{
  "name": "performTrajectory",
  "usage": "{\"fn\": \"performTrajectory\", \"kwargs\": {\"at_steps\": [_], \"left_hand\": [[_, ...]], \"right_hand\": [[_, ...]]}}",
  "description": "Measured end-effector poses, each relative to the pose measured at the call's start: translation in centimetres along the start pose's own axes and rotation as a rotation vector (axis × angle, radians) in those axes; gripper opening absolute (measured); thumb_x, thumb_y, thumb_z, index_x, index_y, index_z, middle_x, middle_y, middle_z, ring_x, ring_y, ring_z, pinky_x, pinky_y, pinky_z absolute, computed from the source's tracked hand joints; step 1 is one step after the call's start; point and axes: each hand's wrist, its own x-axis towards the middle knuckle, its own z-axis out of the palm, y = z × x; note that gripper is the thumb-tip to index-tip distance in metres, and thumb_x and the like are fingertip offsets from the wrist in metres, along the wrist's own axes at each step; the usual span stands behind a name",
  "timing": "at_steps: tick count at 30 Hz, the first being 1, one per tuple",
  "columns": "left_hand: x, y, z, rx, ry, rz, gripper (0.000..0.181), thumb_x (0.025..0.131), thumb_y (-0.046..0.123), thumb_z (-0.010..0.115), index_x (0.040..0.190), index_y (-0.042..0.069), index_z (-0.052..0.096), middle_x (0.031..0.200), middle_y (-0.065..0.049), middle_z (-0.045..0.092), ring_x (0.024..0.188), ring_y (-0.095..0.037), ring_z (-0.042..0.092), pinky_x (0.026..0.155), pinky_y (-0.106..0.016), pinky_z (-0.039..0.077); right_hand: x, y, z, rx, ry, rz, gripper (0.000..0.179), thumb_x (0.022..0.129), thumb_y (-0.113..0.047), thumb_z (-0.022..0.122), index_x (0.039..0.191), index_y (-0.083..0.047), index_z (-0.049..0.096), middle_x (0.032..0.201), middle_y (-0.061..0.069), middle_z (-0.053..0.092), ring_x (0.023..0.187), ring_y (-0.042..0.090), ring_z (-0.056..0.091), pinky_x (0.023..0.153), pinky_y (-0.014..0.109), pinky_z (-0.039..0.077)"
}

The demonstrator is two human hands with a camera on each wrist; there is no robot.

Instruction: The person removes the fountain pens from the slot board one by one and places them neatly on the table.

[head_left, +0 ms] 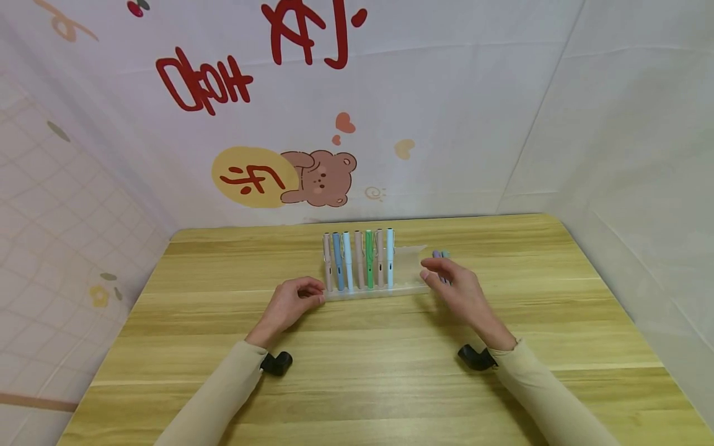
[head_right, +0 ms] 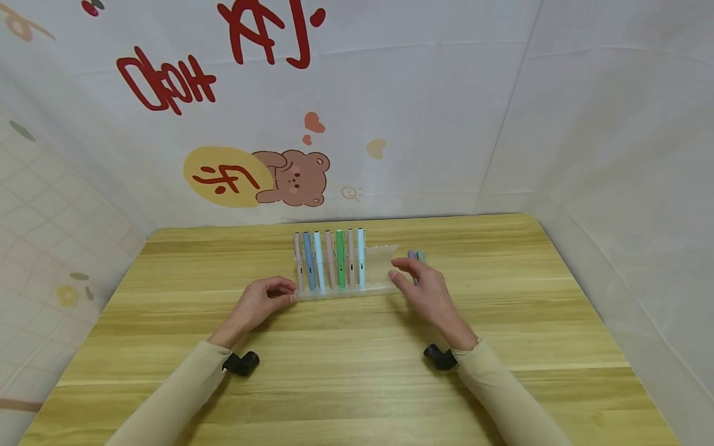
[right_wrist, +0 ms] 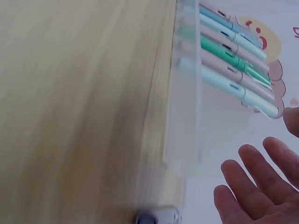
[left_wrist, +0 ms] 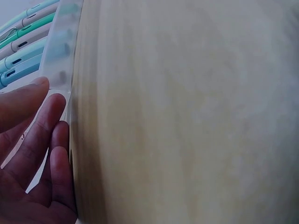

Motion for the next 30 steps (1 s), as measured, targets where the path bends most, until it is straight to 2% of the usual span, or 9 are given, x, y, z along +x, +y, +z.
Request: {"fn": "performTrajectory", "kwargs": {"at_steps": [10,23,27,30], "left_hand": [[0.1,-0.1,0.0,-0.004,0.001,0.003,0.014,0.094,0.012,0.078,0.108,0.011,0.076,0.096,0.001,0.075,0.09,-0.015,0.069,0.086,-0.038,0.053],[0.0,-0.2,0.0,-0.004,0.004,0.001,0.015,0.093,0.012,0.078,0.108,0.011,0.076,0.095,0.002,0.075,0.089,-0.014,0.068,0.084,-0.034,0.053],[0.0,-0.2,-0.1,-0.002,0.001,0.005,0.014,0.093,0.012,0.078,0.107,0.011,0.076,0.095,0.001,0.075,0.089,-0.014,0.068,0.084,-0.035,0.053],[0.0,-0.2,0.0,-0.007,-0.001,0.008,0.014,0.093,0.012,0.078,0.107,0.011,0.076,0.095,0.001,0.075,0.089,-0.014,0.068,0.084,-0.036,0.053]], "right_hand": [[1.1,-0.7,2.4,0.062,-0.057,-0.013,0.044,0.103,-0.029,0.067,0.137,0.0,0.063,0.137,0.017,0.065,0.129,0.035,0.06,0.104,0.052,0.048],[2.1,-1.3,4.4,-0.023,-0.023,-0.052,0.036,0.103,-0.025,0.067,0.132,-0.004,0.067,0.129,0.014,0.071,0.121,0.031,0.066,0.102,0.053,0.049],[2.4,-1.4,4.8,-0.071,0.002,-0.061,0.034,0.102,-0.029,0.068,0.128,-0.007,0.07,0.121,0.01,0.074,0.115,0.028,0.07,0.099,0.052,0.052],[2.6,-1.5,5.0,-0.093,0.02,-0.06,0.032,0.101,-0.03,0.069,0.125,-0.008,0.072,0.115,0.008,0.076,0.11,0.028,0.071,0.103,0.053,0.048]]}}
